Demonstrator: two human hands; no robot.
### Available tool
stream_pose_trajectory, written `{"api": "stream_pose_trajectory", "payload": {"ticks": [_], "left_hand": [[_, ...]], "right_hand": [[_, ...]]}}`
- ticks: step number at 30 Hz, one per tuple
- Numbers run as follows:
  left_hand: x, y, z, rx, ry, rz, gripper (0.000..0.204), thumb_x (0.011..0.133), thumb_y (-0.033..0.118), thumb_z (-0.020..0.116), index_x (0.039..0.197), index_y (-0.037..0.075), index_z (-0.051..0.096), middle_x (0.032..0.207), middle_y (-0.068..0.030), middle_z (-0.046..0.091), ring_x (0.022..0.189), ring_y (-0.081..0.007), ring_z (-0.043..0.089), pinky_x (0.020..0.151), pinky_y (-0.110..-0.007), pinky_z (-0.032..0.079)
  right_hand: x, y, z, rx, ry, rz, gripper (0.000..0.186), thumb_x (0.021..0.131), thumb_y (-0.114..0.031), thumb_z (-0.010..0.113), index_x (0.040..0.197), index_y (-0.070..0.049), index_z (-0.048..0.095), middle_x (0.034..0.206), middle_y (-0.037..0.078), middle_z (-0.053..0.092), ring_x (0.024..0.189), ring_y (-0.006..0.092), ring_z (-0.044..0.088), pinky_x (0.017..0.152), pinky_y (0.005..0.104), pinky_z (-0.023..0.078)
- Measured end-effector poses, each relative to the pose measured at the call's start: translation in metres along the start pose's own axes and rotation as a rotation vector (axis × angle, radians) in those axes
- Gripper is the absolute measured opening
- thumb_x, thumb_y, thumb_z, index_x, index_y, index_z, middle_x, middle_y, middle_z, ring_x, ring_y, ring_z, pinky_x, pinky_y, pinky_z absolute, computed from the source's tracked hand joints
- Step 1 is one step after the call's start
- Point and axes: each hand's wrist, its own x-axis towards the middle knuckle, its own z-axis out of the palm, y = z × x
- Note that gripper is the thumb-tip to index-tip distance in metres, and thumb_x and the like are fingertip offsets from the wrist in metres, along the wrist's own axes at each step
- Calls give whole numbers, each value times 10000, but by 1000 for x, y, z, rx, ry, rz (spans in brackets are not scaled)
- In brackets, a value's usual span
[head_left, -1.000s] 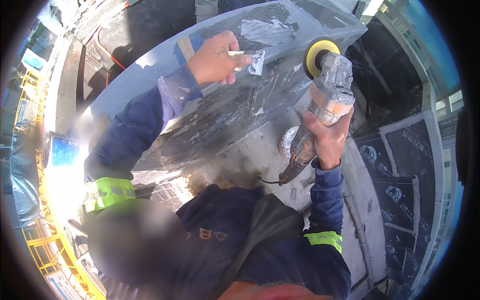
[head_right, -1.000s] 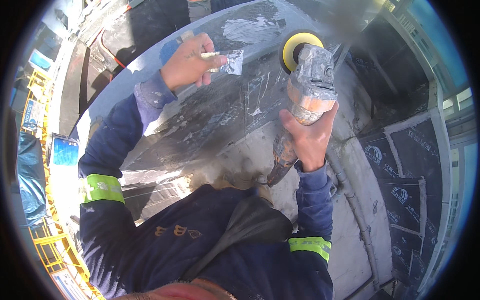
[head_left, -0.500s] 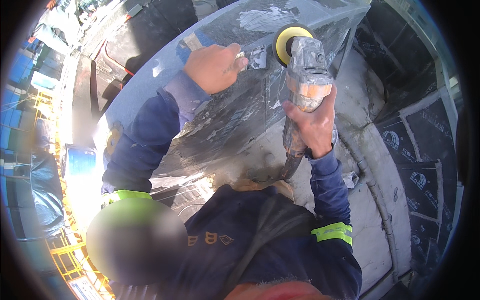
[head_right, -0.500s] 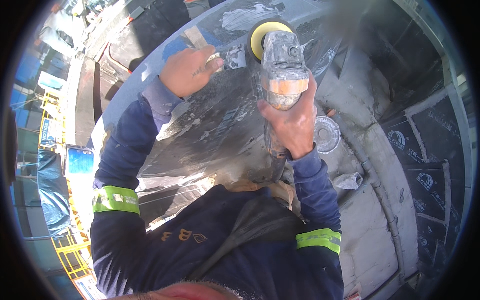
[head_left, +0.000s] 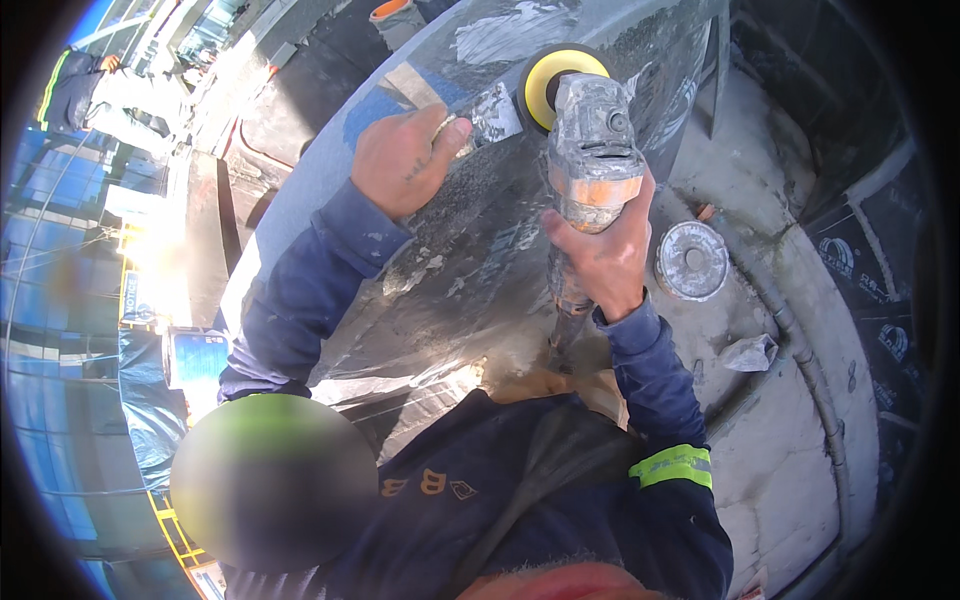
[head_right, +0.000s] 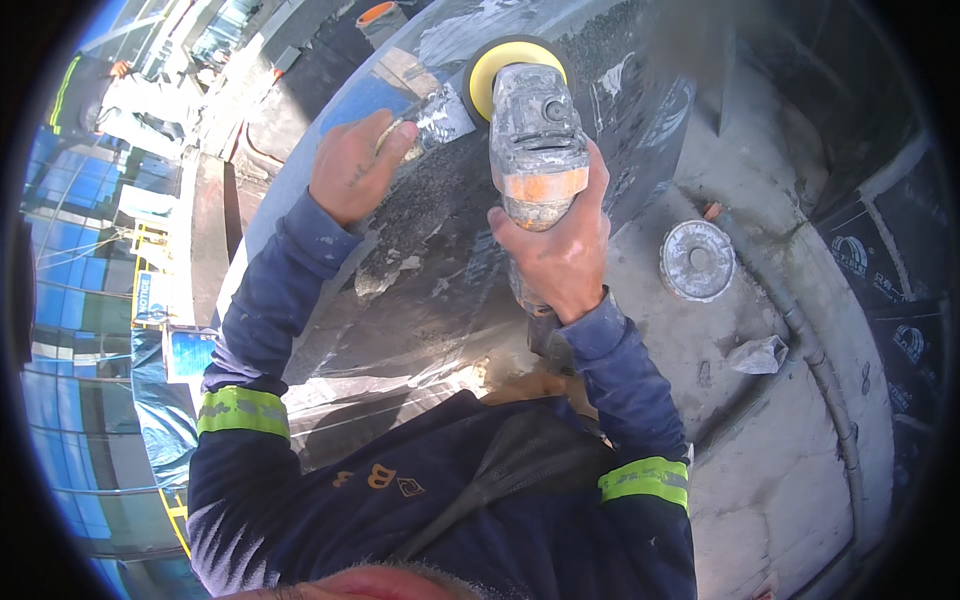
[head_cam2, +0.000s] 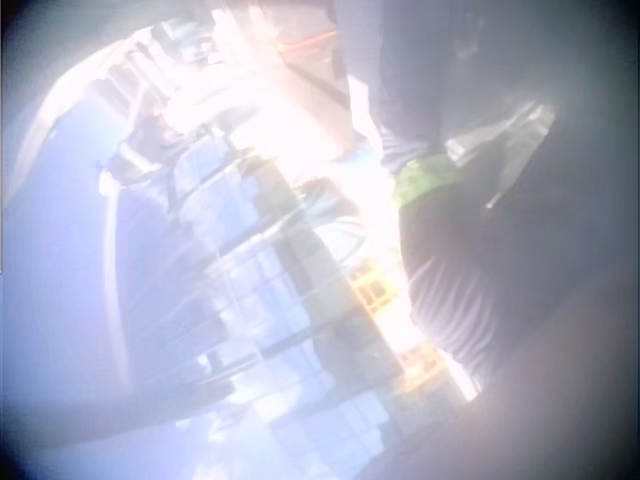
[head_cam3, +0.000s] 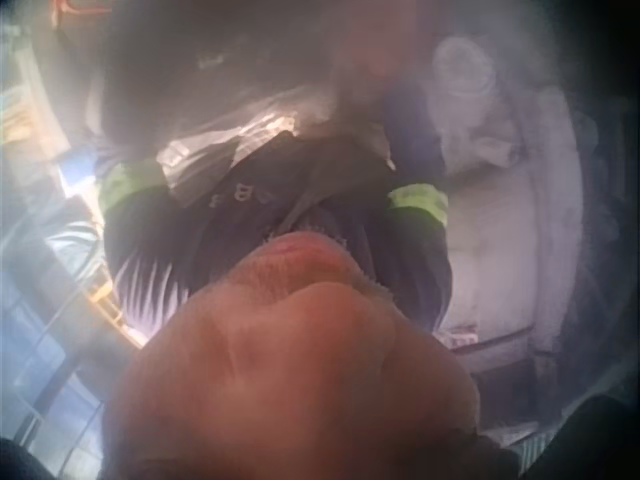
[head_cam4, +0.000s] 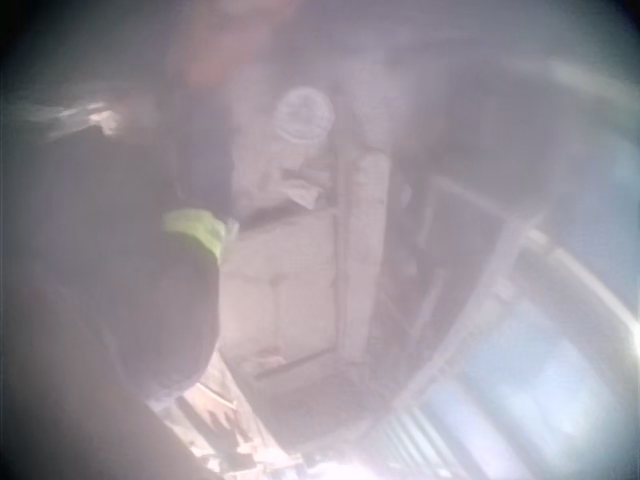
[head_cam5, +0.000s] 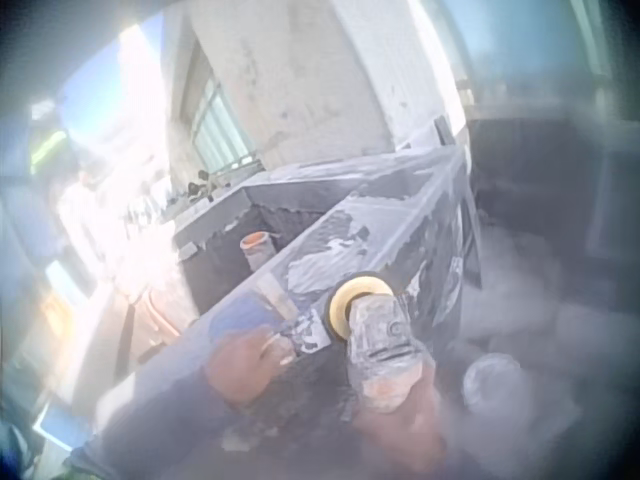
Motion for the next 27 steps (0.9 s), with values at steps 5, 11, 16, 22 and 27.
{"api": "stream_pose_trajectory", "payload": {"ticks": [5, 11, 16, 22, 27], "left_hand": [[0, 1, -2, 14, -18, -12, 415, 985, 357, 552, 801, -15, 540, 655, -254, 495, 625, -467, 473, 558, -463, 369], [0, -2, 0, 34, -1, 33, 360, 969, 343, 580, 820, 16, 565, 631, -211, 529, 616, -427, 533, 551, -479, 384], [-1, -3, 2, 46, 25, 52, 336, 957, 329, 601, 806, 31, 562, 615, -188, 536, 609, -401, 554, 549, -485, 392], [-1, -2, 1, 66, -10, 39, 353, 964, 345, 584, 806, 30, 555, 620, -191, 534, 621, -409, 555, 562, -492, 396], [-1, -2, 1, 69, -19, 32, 357, 967, 347, 579, 805, 29, 554, 630, -196, 535, 634, -411, 556, 566, -493, 396]], "right_hand": [[2, 2, 10, -19, 2, -38, 934, 676, -104, 820, 1415, 25, 264, 1132, 214, 642, 997, 307, 682, 860, 383, 542], [4, 4, 16, -54, -15, -76, 938, 683, -110, 820, 1418, 30, 254, 1124, 231, 652, 996, 325, 690, 863, 392, 544], [6, 5, 14, -59, -29, -87, 942, 683, -121, 825, 1414, 36, 253, 1108, 232, 661, 975, 324, 697, 850, 389, 551], [8, 5, 13, -33, -40, -71, 937, 686, -131, 827, 1408, 44, 257, 1092, 229, 669, 965, 324, 702, 836, 393, 558], [7, 5, 11, -58, -35, -90, 931, 686, -132, 829, 1406, 43, 266, 1095, 227, 670, 967, 323, 702, 838, 396, 559]]}}
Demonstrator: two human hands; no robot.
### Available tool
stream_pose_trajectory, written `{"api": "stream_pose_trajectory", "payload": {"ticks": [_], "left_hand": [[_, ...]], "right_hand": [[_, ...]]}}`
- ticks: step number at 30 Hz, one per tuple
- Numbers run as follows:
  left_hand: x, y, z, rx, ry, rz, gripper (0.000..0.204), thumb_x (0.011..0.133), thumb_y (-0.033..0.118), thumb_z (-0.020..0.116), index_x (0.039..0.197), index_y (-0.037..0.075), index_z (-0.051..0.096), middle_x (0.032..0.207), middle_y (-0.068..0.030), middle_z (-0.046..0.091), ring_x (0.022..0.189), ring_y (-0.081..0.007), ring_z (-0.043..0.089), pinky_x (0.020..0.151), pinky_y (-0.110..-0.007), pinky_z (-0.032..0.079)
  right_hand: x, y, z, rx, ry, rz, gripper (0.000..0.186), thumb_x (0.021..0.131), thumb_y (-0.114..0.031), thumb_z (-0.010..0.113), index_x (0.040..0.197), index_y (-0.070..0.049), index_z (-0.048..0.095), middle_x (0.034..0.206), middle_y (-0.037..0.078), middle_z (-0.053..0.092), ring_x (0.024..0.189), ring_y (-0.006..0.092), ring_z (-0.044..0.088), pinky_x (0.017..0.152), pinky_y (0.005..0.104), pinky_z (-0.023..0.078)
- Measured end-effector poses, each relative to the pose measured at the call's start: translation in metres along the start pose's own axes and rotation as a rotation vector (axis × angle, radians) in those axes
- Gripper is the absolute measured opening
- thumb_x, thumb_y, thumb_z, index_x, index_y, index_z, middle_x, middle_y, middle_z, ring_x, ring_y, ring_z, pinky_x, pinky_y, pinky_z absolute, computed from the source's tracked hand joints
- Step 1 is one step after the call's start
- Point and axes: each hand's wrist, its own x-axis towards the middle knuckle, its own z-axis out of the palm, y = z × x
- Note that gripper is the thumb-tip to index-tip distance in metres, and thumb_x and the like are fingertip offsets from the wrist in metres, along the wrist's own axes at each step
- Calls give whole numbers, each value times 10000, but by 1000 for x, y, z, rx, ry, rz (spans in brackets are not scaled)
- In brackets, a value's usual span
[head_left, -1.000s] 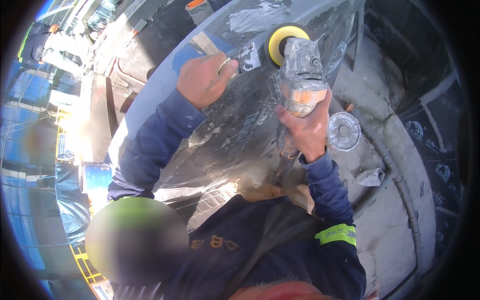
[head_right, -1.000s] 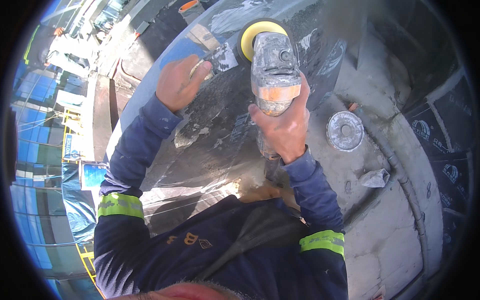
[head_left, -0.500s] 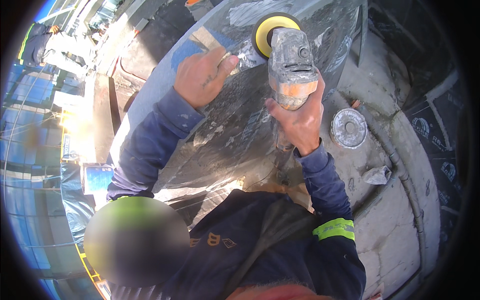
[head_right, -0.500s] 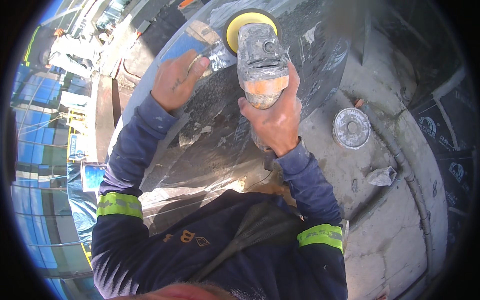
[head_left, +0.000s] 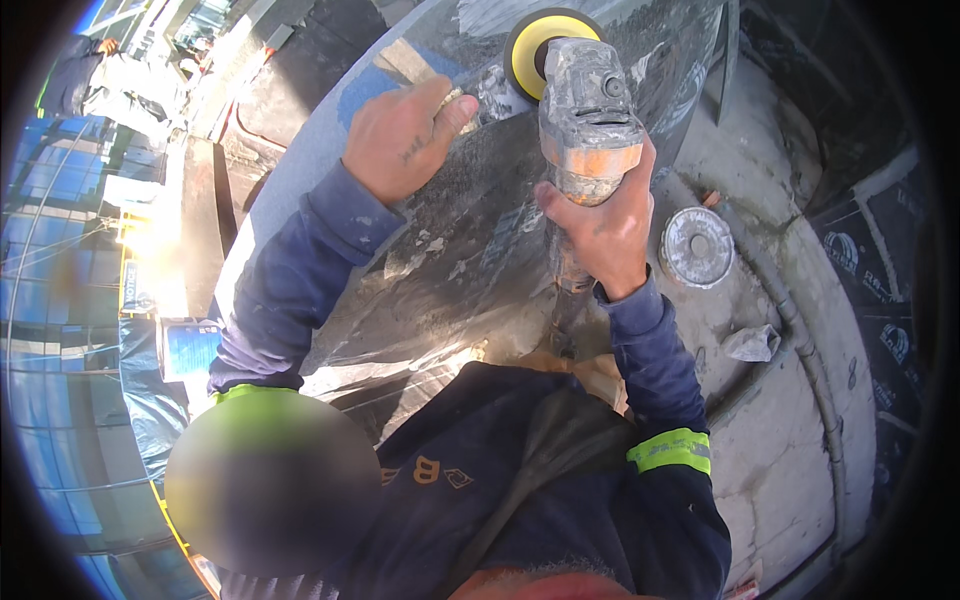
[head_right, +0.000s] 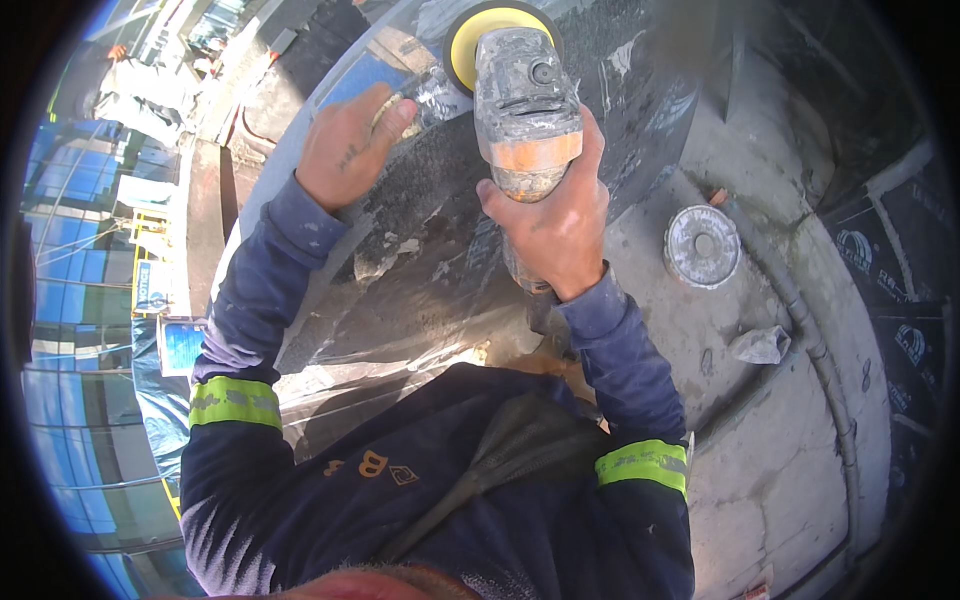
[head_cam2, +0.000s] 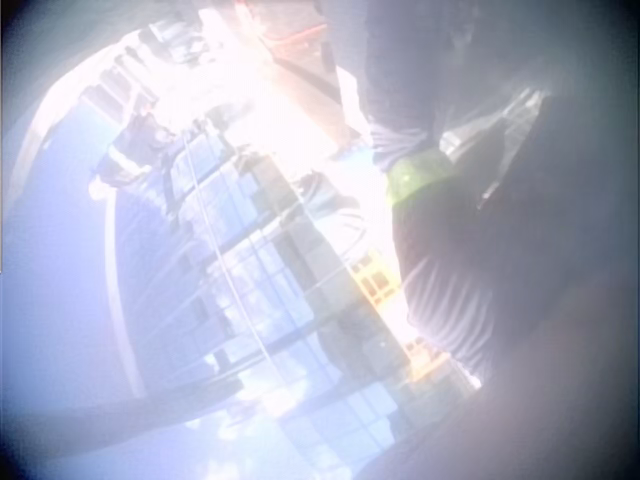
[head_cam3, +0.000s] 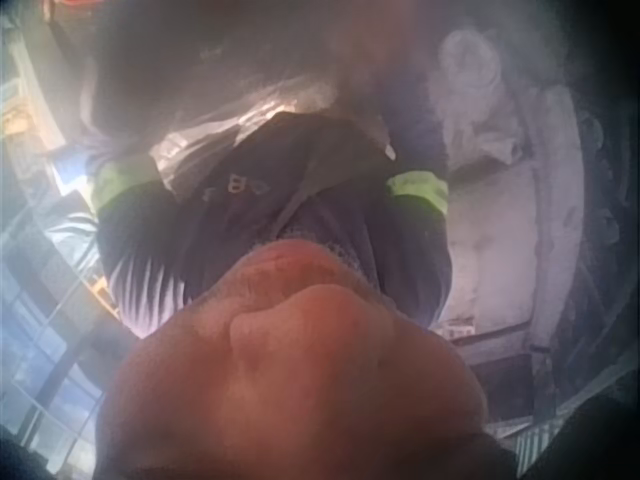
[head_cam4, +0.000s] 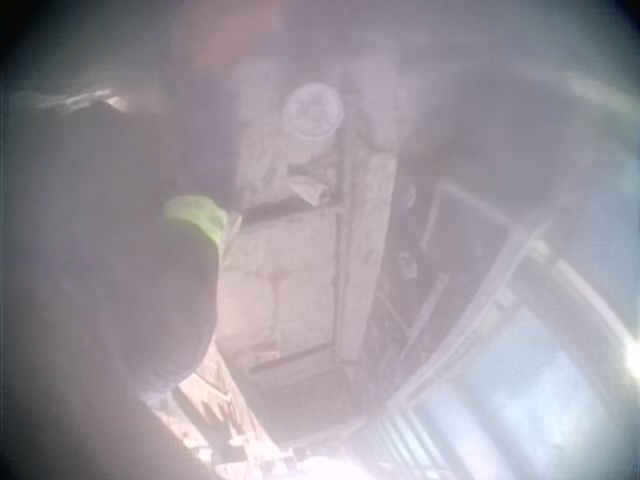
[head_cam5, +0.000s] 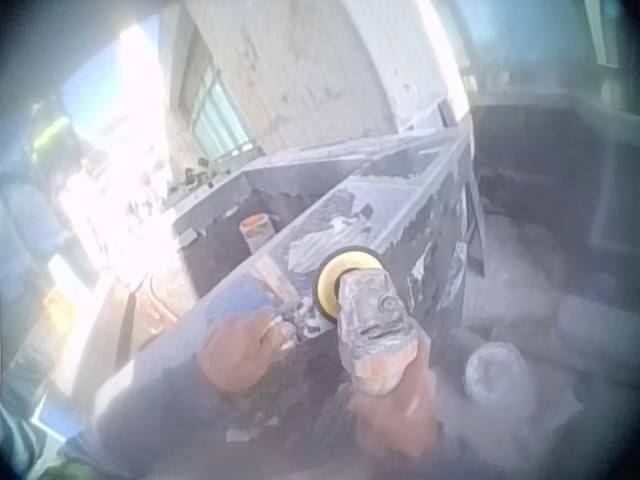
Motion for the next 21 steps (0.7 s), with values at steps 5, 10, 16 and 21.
{"api": "stream_pose_trajectory", "payload": {"ticks": [5, 10, 16, 21], "left_hand": [[0, 0, 2, -31, 42, 36, 355, 965, 341, 585, 807, 26, 549, 632, -198, 530, 634, -414, 553, 564, -489, 394], [0, -1, 1, -12, 27, 34, 347, 961, 331, 590, 807, 24, 543, 636, -199, 529, 633, -415, 550, 562, -488, 392], [0, -1, 3, -28, 40, 41, 345, 962, 318, 591, 795, 23, 528, 621, -202, 512, 620, -423, 537, 549, -491, 378], [1, -2, 2, -37, 26, 38, 348, 969, 318, 586, 788, 28, 523, 611, -203, 497, 607, -427, 522, 541, -491, 368]], "right_hand": [[0, 0, -2, 0, -35, -18, 906, 686, -113, 825, 1395, 42, 283, 1089, 227, 672, 958, 323, 705, 828, 387, 562], [-1, -2, -2, 19, 1, 11, 886, 688, -103, 821, 1389, 29, 297, 1087, 224, 674, 954, 316, 706, 824, 382, 564], [-2, -2, -2, 7, -2, 24, 911, 687, -110, 823, 1407, 26, 282, 1089, 224, 675, 961, 313, 706, 829, 383, 563], [-1, -2, -2, 17, -12, -10, 925, 687, -118, 826, 1415, 25, 273, 1080, 222, 679, 966, 314, 705, 833, 384, 562]]}}
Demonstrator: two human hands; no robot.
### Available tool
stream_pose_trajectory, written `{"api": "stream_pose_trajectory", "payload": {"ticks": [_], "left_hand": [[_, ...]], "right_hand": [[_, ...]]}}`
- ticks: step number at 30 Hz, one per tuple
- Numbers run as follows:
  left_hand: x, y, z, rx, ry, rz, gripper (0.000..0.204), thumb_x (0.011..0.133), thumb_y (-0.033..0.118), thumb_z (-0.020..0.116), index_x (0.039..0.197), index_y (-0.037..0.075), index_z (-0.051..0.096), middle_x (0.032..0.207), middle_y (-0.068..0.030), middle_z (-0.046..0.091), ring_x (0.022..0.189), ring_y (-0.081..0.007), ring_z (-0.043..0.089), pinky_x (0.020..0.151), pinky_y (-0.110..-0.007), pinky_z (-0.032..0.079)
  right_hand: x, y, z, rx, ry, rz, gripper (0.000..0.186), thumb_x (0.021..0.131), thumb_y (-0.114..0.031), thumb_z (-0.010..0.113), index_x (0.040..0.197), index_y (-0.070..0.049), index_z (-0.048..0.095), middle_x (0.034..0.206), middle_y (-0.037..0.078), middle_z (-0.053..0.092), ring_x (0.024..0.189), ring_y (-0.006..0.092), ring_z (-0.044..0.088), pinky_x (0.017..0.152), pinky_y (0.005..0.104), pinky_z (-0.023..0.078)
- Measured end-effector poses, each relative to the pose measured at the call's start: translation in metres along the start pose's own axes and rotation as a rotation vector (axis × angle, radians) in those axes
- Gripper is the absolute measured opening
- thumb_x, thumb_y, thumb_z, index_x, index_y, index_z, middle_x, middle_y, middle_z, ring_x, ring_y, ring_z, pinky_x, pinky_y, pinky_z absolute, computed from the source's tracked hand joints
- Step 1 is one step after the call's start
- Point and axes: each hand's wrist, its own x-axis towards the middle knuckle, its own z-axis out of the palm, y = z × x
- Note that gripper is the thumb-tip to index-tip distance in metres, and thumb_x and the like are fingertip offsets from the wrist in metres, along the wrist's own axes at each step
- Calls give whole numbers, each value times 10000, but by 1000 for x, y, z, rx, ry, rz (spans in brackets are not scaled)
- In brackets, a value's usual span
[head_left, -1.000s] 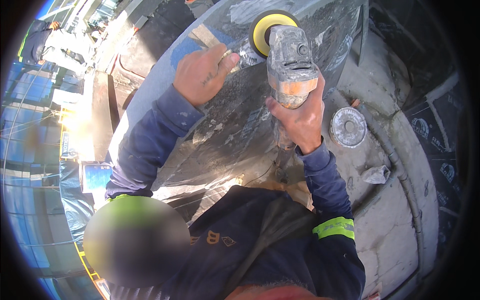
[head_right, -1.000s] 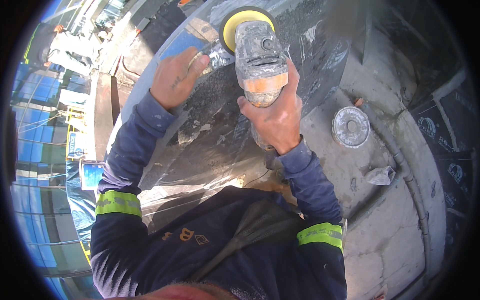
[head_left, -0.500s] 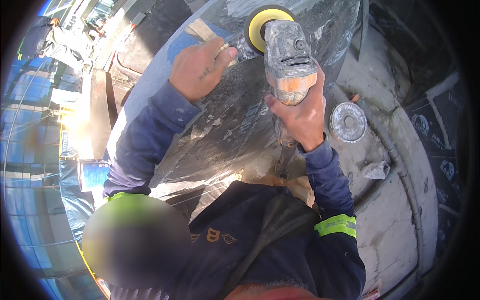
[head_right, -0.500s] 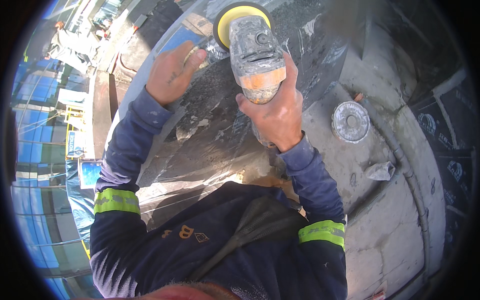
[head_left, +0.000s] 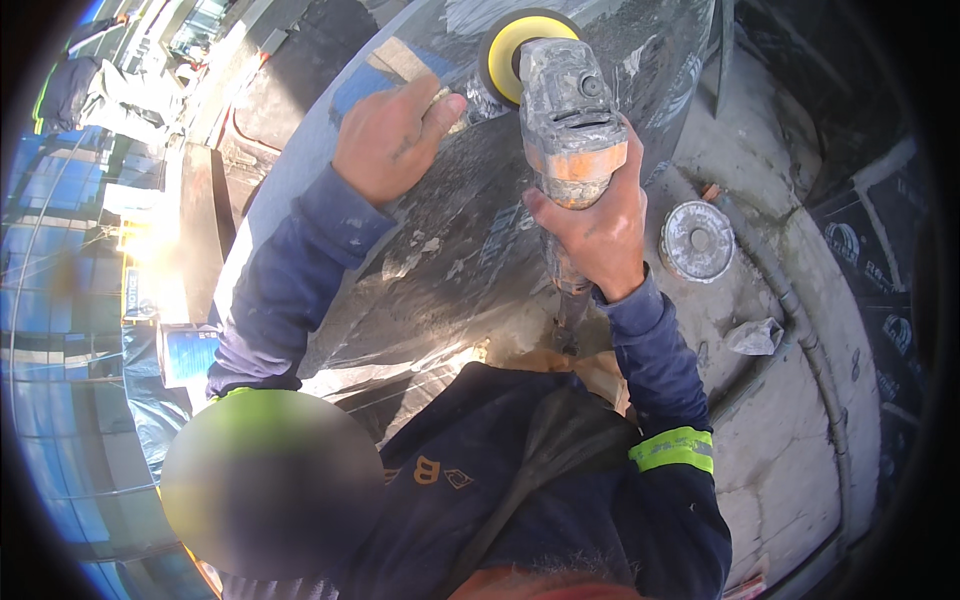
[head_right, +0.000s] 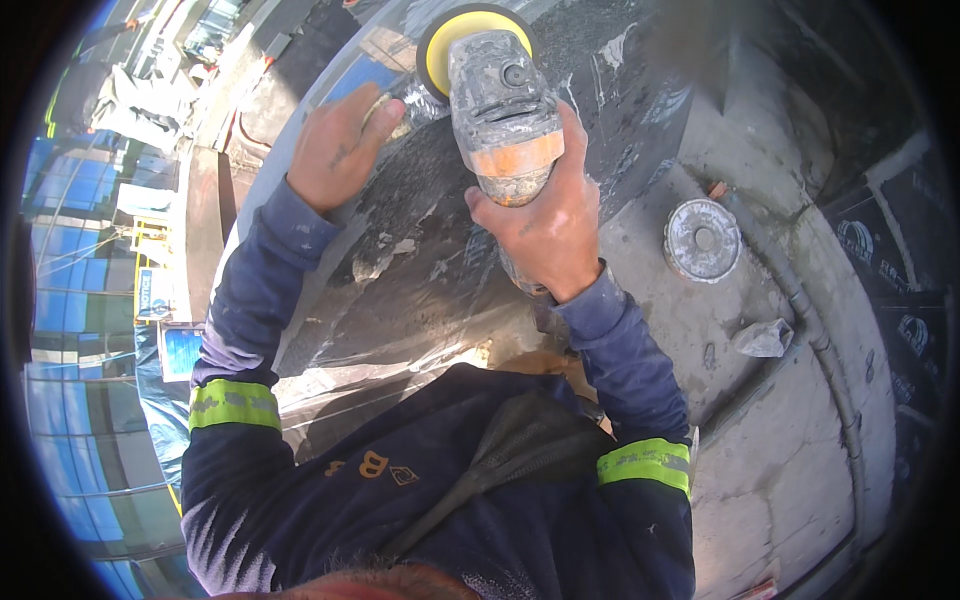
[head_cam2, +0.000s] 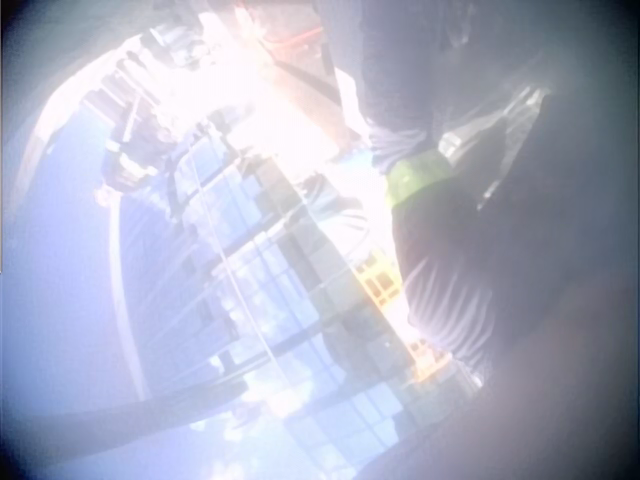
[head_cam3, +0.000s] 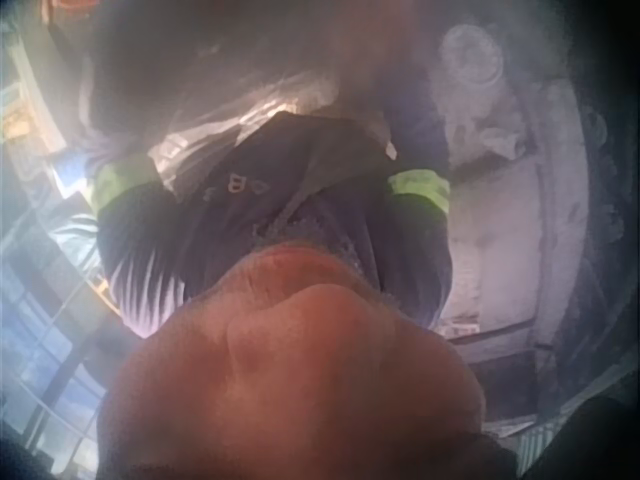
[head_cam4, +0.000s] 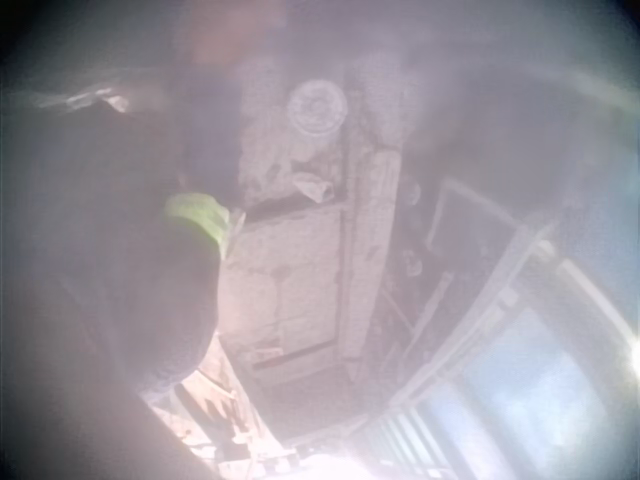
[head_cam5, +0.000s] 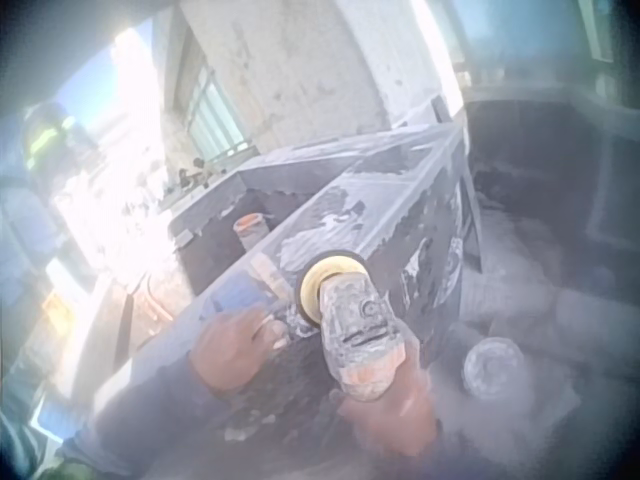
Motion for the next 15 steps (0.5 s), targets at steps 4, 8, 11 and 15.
{"api": "stream_pose_trajectory", "payload": {"ticks": [4, 8, 11, 15], "left_hand": [[-1, 1, 0, 14, -4, -18, 357, 970, 328, 584, 786, 29, 518, 610, -201, 496, 607, -424, 525, 542, -492, 367], [0, 3, 1, 33, 12, -15, 357, 973, 330, 579, 796, 26, 522, 612, -199, 507, 616, -425, 533, 545, -493, 370], [1, 5, 0, 27, 0, -30, 348, 975, 319, 578, 805, 19, 529, 622, -201, 519, 628, -432, 537, 549, -494, 373], [1, 7, -4, -10, -30, -34, 329, 976, 286, 581, 812, 5, 534, 642, -212, 527, 633, -446, 529, 551, -487, 374]], "right_hand": [[1, 0, 0, 18, 17, 54, 927, 684, -117, 828, 1412, 29, 272, 1092, 222, 675, 969, 315, 705, 839, 382, 560], [-2, 2, 3, -25, 23, -23, 928, 681, -110, 828, 1411, 33, 273, 1108, 224, 665, 981, 313, 700, 849, 381, 556], [-7, 4, 5, 25, 16, 22, 929, 679, -108, 828, 1411, 31, 274, 1112, 223, 662, 992, 312, 695, 856, 381, 554], [-9, 12, 6, 71, 40, 73, 945, 676, -112, 832, 1418, 34, 265, 1110, 222, 661, 1002, 311, 690, 862, 382, 551]]}}
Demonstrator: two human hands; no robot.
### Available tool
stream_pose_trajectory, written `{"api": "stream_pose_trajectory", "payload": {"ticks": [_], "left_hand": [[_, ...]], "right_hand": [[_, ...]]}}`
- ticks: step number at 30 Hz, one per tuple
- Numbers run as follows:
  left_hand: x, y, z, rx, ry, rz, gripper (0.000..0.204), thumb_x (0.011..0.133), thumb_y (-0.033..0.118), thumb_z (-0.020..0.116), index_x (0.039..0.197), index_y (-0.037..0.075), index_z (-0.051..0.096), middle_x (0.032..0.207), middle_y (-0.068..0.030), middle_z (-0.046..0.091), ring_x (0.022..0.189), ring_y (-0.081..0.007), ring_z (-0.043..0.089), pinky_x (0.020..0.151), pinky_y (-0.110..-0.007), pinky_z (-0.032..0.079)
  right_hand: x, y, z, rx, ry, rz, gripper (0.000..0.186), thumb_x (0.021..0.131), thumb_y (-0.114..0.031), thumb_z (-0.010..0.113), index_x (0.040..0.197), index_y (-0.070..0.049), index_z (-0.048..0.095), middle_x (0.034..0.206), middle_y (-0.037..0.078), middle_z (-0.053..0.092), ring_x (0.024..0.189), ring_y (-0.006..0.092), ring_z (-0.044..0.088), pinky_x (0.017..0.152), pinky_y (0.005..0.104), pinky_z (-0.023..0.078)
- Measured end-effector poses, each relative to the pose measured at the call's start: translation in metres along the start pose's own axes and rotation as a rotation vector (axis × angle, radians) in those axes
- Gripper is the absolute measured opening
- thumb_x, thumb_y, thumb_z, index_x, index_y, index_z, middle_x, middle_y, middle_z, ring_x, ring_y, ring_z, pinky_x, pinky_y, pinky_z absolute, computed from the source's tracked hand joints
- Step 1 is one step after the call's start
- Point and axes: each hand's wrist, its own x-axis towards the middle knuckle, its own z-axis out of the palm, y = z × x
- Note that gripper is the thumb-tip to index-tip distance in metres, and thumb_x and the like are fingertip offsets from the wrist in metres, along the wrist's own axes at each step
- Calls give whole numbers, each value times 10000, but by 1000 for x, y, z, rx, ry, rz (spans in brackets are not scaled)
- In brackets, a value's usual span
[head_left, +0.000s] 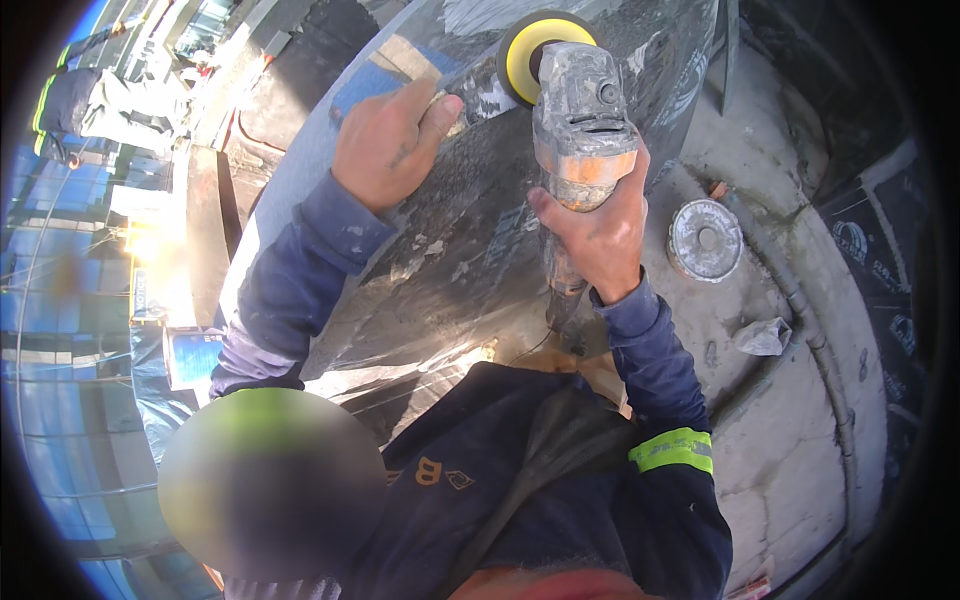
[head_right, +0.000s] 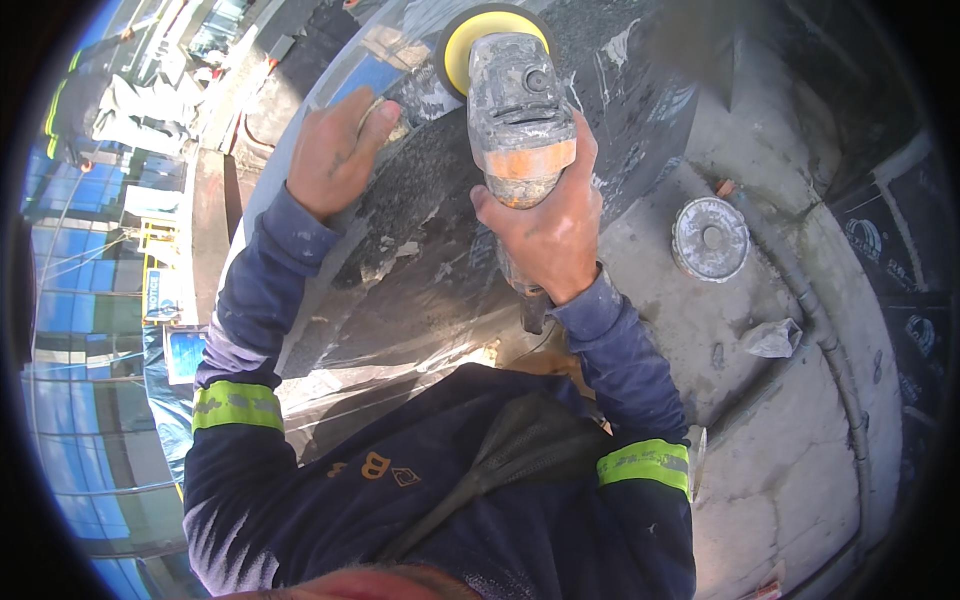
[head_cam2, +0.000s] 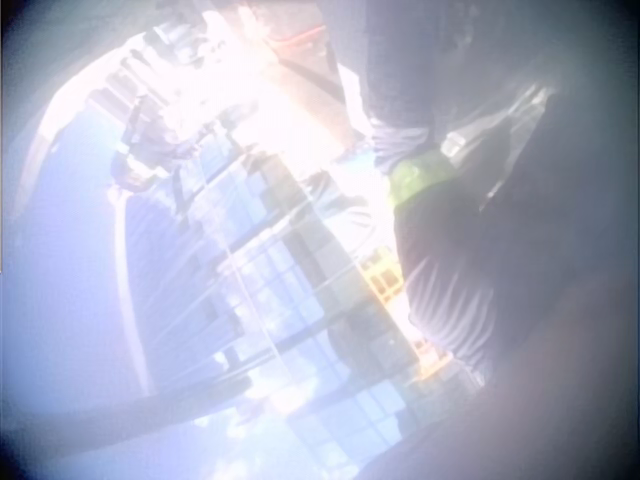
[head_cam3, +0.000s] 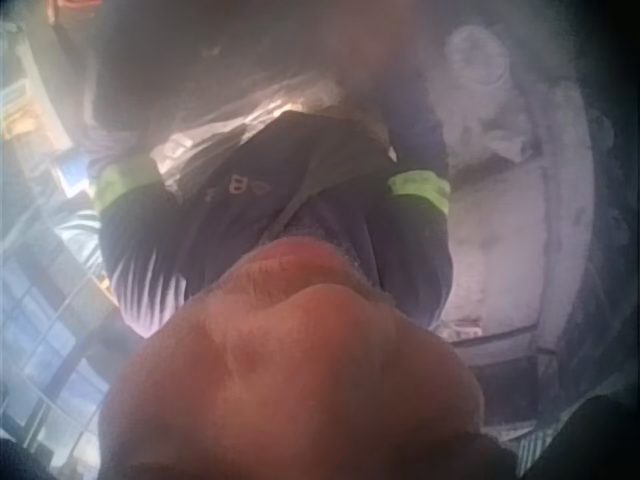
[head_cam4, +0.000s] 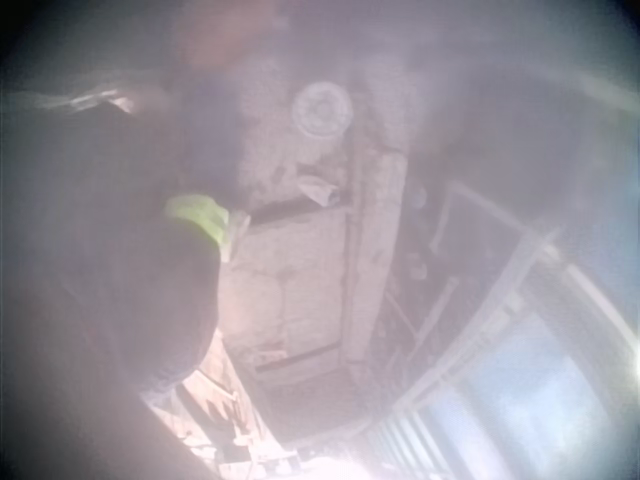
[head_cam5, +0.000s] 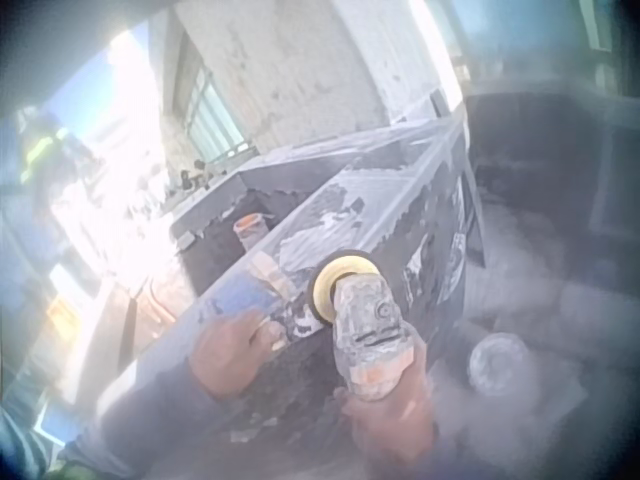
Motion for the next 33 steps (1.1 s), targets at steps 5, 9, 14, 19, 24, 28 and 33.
{"api": "stream_pose_trajectory", "payload": {"ticks": [5, 9, 14, 19, 24, 28, 33], "left_hand": [[0, 0, 0, -56, 12, -16, 375, 990, 288, 565, 772, -10, 496, 615, -203, 440, 564, -355, 415, 532, -430, 347], [-1, 1, -1, -59, 1, -46, 345, 970, 258, 591, 770, -9, 504, 649, -235, 516, 617, -458, 499, 548, -477, 362], [1, 2, -2, -15, -28, -37, 349, 973, 255, 582, 764, -10, 493, 643, -241, 507, 617, -464, 495, 550, -480, 358], [2, 3, -2, -20, -25, -31, 353, 975, 259, 579, 763, -9, 492, 643, -244, 506, 621, -466, 499, 551, -482, 359], [2, 4, -2, -12, -29, -44, 354, 976, 259, 576, 759, -8, 496, 648, -245, 514, 621, -463, 505, 553, -481, 363], [1, 5, -2, -2, -22, -42, 356, 976, 258, 576, 754, -10, 498, 651, -244, 517, 620, -462, 507, 551, -479, 366], [1, 5, -2, -25, -16, -40, 353, 977, 251, 574, 754, -11, 497, 649, -240, 518, 615, -457, 506, 548, -472, 366]], "right_hand": [[-3, 6, 3, -7, -4, -32, 959, 675, -118, 837, 1425, 27, 258, 1111, 222, 659, 994, 310, 693, 847, 391, 557], [-6, 10, 4, 16, 0, -45, 962, 676, -121, 838, 1428, 23, 256, 1113, 223, 659, 1000, 314, 693, 846, 390, 559], [-5, 14, 3, 53, 12, 13, 967, 675, -124, 839, 1428, 29, 252, 1112, 228, 660, 1008, 323, 692, 854, 391, 557], [-6, 17, 3, 35, 0, -16, 976, 673, -125, 840, 1431, 31, 244, 1116, 229, 660, 1004, 319, 694, 855, 390, 557], [-10, 19, 4, 32, -2, 6, 984, 669, -126, 843, 1433, 29, 242, 1121, 227, 659, 1002, 316, 694, 855, 388, 557], [-12, 23, 6, 50, 13, 12, 988, 667, -126, 844, 1435, 27, 241, 1127, 222, 658, 1007, 310, 693, 859, 382, 556], [-16, 27, 8, 67, 0, 2, 994, 665, -121, 845, 1437, 26, 237, 1122, 220, 657, 1015, 303, 691, 864, 378, 554]]}}
